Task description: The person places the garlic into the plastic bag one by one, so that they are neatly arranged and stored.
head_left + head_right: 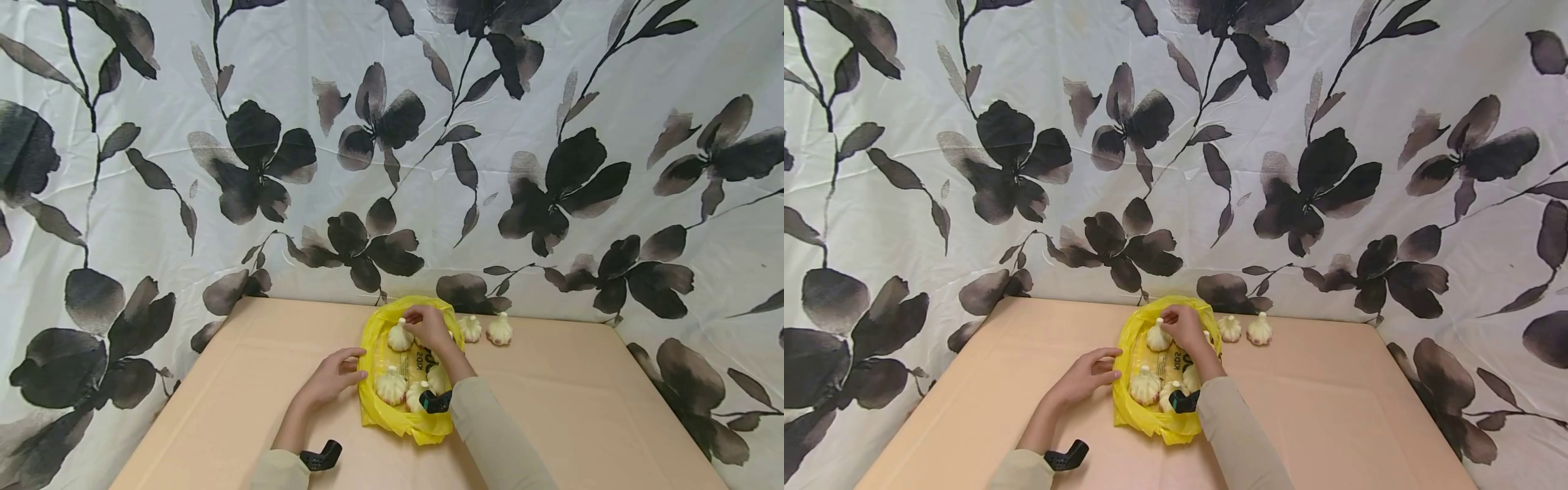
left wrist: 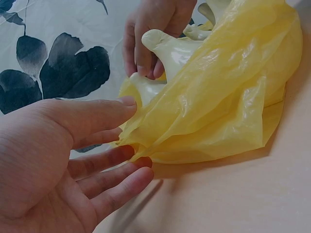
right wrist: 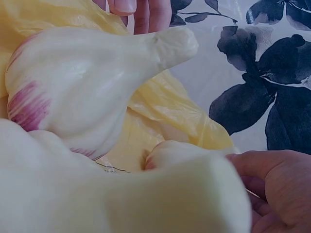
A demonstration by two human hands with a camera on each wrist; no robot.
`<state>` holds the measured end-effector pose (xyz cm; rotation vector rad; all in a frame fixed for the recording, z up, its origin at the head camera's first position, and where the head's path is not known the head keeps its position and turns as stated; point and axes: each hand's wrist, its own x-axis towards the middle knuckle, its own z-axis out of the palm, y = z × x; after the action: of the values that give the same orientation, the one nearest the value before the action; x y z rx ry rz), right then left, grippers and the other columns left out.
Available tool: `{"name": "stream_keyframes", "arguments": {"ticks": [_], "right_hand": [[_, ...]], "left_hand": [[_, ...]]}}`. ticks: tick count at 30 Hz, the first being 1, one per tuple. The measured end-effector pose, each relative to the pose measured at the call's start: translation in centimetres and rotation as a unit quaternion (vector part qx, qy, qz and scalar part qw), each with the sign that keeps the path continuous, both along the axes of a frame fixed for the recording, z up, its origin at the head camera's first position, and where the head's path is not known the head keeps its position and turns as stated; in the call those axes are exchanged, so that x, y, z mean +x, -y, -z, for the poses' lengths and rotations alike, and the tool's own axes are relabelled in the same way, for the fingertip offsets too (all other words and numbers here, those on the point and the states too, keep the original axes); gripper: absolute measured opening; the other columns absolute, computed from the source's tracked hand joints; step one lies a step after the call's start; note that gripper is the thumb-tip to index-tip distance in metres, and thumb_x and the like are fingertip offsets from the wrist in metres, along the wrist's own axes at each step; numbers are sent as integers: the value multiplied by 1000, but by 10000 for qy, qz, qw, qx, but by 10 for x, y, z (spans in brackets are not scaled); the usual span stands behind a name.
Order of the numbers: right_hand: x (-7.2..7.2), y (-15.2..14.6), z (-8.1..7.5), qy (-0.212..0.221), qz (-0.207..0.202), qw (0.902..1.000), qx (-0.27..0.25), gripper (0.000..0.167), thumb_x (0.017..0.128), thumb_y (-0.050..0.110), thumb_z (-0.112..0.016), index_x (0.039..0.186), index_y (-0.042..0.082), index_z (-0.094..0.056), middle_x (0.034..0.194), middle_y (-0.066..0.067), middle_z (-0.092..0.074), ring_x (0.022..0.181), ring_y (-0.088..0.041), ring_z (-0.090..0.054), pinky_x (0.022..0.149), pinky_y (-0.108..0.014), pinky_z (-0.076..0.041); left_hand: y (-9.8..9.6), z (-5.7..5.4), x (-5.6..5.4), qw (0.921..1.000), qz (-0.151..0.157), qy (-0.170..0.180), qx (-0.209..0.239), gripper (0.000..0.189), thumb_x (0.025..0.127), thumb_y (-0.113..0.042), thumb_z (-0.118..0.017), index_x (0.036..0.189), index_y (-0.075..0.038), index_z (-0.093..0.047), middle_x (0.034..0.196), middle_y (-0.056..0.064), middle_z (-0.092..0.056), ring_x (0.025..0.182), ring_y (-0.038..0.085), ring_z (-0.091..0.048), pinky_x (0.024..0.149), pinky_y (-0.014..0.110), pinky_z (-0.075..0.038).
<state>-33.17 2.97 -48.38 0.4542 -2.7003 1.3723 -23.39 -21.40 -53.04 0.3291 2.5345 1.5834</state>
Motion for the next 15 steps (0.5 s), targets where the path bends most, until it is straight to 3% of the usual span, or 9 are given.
{"name": "stream_keyframes", "arguments": {"ticks": [15], "right_hand": [[23,-5,-11,-507,82,9984,-217,20,83,6,-74,102,2,-71,95,-10,-73,86,-23,-69,79,-36,-58]], "left_hand": [[9,-2,10,9999,125,-7,17,52,88,-34,-70,134,-17,-54,139,12,-54,121,32,-58,98,50,-50]]}}
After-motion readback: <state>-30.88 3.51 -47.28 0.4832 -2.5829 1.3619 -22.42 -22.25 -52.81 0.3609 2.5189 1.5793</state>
